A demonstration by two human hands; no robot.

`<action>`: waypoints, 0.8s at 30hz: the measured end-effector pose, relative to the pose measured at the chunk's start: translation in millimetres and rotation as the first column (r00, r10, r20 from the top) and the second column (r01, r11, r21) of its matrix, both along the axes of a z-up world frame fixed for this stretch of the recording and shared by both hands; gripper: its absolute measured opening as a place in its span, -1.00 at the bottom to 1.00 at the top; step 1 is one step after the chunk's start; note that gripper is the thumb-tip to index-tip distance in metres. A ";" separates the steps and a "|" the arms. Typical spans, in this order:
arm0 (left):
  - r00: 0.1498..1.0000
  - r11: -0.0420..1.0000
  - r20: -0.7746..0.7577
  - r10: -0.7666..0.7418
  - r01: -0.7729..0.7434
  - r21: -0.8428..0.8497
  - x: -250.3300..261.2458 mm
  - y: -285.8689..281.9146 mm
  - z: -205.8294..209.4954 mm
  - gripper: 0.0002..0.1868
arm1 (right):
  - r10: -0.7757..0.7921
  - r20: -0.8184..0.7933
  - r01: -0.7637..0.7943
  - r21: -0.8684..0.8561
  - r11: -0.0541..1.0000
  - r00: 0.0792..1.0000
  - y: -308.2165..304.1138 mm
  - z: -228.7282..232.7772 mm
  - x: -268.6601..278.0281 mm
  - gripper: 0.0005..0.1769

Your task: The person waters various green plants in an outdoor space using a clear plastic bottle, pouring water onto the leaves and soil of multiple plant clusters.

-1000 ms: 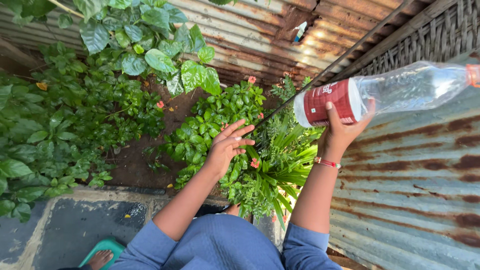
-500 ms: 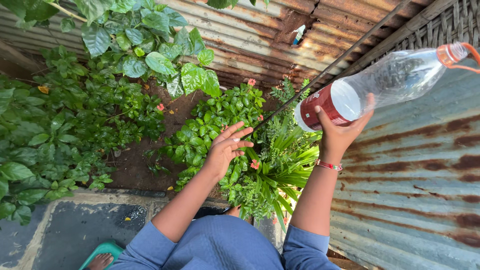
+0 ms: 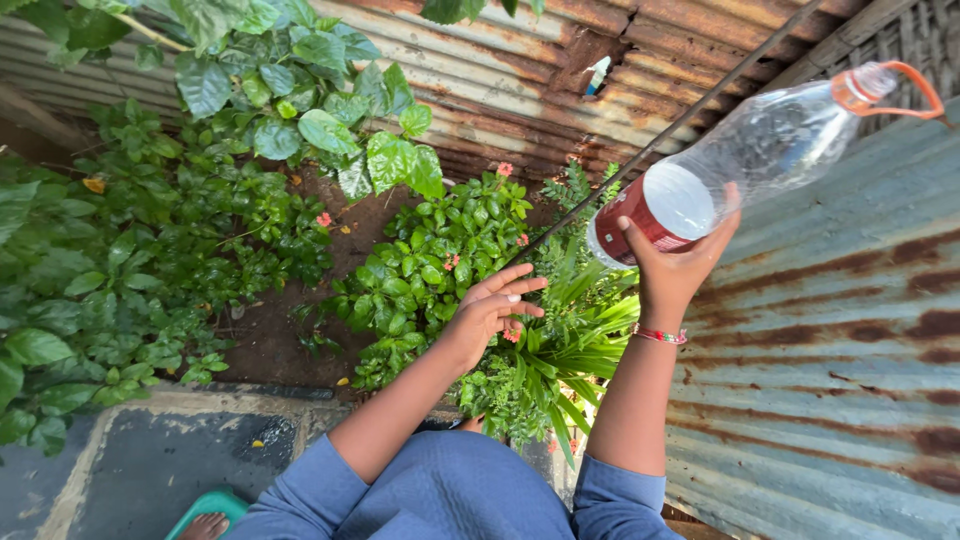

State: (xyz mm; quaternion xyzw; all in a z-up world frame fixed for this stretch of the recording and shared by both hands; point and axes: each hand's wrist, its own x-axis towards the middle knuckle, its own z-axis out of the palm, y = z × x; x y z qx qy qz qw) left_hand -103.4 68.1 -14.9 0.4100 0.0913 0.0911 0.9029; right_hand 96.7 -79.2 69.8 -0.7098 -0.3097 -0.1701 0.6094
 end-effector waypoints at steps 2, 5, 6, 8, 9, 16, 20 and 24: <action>1.000 1.000 0.003 -0.002 0.002 0.006 3.9 -1.3 -1.1 -0.32 | 0.013 0.004 -0.013 0.013 1.000 1.000 -0.9 2.7 -1.7 0.28; 1.000 1.000 0.000 -0.007 0.007 -0.002 8.1 -1.9 -0.9 -0.34 | 0.035 -0.027 -0.034 0.034 0.999 0.999 -1.6 5.6 -4.0 0.27; 1.000 1.000 0.002 -0.013 0.013 -0.006 9.0 -2.6 -0.5 -0.34 | 0.042 -0.043 -0.040 0.041 0.998 0.998 -1.6 6.4 -4.6 0.26; 1.000 0.999 0.005 -0.027 0.027 -0.018 10.3 -3.9 0.5 -0.34 | 0.048 -0.045 -0.046 0.045 0.998 0.998 -1.3 7.8 -5.7 0.26; 0.999 0.999 0.008 -0.036 0.036 -0.026 10.9 -4.5 1.0 -0.34 | 0.050 -0.046 -0.048 0.047 0.998 0.998 -1.0 8.5 -6.2 0.26; 0.996 0.997 0.019 -0.082 0.082 0.006 14.7 -8.4 2.2 -0.33 | 0.016 0.002 -0.016 -0.012 1.000 1.000 2.0 11.8 -8.5 0.24; 0.999 0.999 0.042 -0.035 0.036 -0.028 14.0 -6.8 0.3 -0.32 | 0.038 -0.018 -0.038 0.006 0.999 0.999 4.9 12.8 -10.3 0.24; 0.998 0.997 0.039 0.040 -0.037 -0.066 12.1 -2.3 -3.2 -0.34 | 0.049 -0.021 -0.049 0.012 0.999 0.999 7.2 11.5 -8.7 0.25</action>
